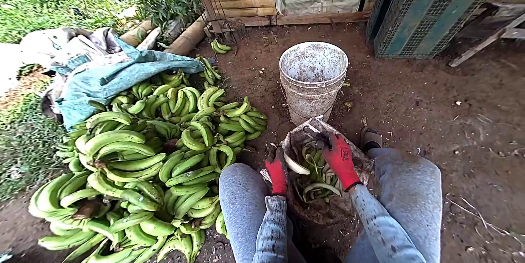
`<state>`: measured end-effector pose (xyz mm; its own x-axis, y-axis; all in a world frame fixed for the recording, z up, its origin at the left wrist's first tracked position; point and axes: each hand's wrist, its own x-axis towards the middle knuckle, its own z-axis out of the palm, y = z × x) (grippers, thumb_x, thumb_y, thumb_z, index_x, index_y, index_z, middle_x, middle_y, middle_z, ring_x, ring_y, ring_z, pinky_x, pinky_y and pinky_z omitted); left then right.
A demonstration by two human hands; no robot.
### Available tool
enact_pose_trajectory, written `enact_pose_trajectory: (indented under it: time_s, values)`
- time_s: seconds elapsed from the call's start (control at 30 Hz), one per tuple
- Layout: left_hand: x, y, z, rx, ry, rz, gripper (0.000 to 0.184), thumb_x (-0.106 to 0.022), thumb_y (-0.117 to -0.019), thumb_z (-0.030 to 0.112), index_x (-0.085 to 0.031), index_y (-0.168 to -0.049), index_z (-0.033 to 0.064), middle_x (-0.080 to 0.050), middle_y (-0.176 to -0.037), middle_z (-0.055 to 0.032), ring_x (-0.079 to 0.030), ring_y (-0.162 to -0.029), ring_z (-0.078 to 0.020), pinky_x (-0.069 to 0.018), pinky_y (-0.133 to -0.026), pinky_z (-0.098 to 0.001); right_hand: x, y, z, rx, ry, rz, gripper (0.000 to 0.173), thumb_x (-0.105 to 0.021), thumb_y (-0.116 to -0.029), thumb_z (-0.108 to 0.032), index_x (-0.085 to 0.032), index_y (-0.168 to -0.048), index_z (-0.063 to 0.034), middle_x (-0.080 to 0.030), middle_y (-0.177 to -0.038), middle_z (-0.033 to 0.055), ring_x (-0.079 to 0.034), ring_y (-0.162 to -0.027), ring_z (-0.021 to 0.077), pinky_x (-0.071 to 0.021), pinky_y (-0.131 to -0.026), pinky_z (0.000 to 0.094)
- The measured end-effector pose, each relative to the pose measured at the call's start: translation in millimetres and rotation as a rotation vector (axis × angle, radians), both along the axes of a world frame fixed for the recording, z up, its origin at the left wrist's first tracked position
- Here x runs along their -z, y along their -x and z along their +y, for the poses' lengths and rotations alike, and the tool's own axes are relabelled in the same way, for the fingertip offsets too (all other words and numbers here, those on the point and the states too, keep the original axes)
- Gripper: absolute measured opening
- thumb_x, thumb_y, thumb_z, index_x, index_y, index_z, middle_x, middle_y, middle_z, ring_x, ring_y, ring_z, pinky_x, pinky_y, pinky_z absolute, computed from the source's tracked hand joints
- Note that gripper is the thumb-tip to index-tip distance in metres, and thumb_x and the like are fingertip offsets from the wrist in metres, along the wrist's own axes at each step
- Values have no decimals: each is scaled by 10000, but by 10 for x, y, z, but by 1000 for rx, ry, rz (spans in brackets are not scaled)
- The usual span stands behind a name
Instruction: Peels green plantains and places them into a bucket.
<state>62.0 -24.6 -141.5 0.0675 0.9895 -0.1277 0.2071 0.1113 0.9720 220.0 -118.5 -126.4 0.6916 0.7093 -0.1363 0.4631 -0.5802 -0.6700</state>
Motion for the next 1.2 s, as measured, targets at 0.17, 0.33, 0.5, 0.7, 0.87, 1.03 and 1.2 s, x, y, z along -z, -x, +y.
enact_pose_trajectory:
  time_s: [0.17,0.33,0.5,0.7,0.87,1.03,1.2]
  values:
    - [-945,-716,809,111,-405,-230,523,-566,-1050,277,-409,-1510,86,-637,-1161,-139,-692,-827,-178,-623,-696,-369,-56,-70,-41,6,-5,79,382,-623,-1009,-288,-651,-1355,-127,-659,-1276,215,-652,-1151,378,-486,-1024,557]
    - [-783,-1206,1014,459,-289,7,550,-548,-1060,294,-378,-1555,125,-595,-1342,-178,-668,-1041,-251,-579,-863,-434,-72,-170,-39,164,-186,223,361,-584,-1049,-280,-632,-1348,-84,-702,-1171,182,-677,-1083,319,-511,-984,511]
    - [794,-551,377,458,203,567,379,-500,-1074,249,-619,-1327,-8,-637,-1291,-262,-600,-1235,-375,-438,-1078,-539,621,-34,156,2,132,387,667,-721,-923,-491,-558,-1396,-50,-658,-1245,211,-647,-1153,349,-504,-1006,556]
    - [1207,14,-25,291,398,791,477,-516,-1062,242,-495,-1437,-53,-557,-1421,-267,-520,-1360,-362,-382,-1149,-504,1604,709,128,-299,511,274,677,-736,-892,-160,-467,-1503,-48,-440,-1509,299,-554,-1309,441,-496,-1057,565]
    - [1136,7,84,212,327,606,406,-428,-1106,247,-601,-1353,-25,-617,-1341,-261,-566,-1296,-374,-409,-1109,-532,1539,514,138,-238,323,298,483,-646,-976,-231,-577,-1410,-31,-578,-1417,215,-600,-1272,371,-477,-1078,545]
    - [1553,59,-21,571,291,700,477,-367,-1123,270,-500,-1446,-55,-536,-1454,-260,-503,-1377,-353,-363,-1171,-478,1004,75,346,16,18,419,387,-695,-954,-247,-655,-1235,16,-695,-1111,211,-675,-1029,321,-519,-952,513]
    - [1467,69,-165,536,347,532,469,-348,-1130,219,-447,-1460,-99,-480,-1490,-292,-450,-1415,-360,-323,-1190,-458,1101,207,300,-273,328,285,693,-798,-853,-228,-528,-1472,-75,-628,-1356,210,-609,-1257,358,-468,-1077,559]
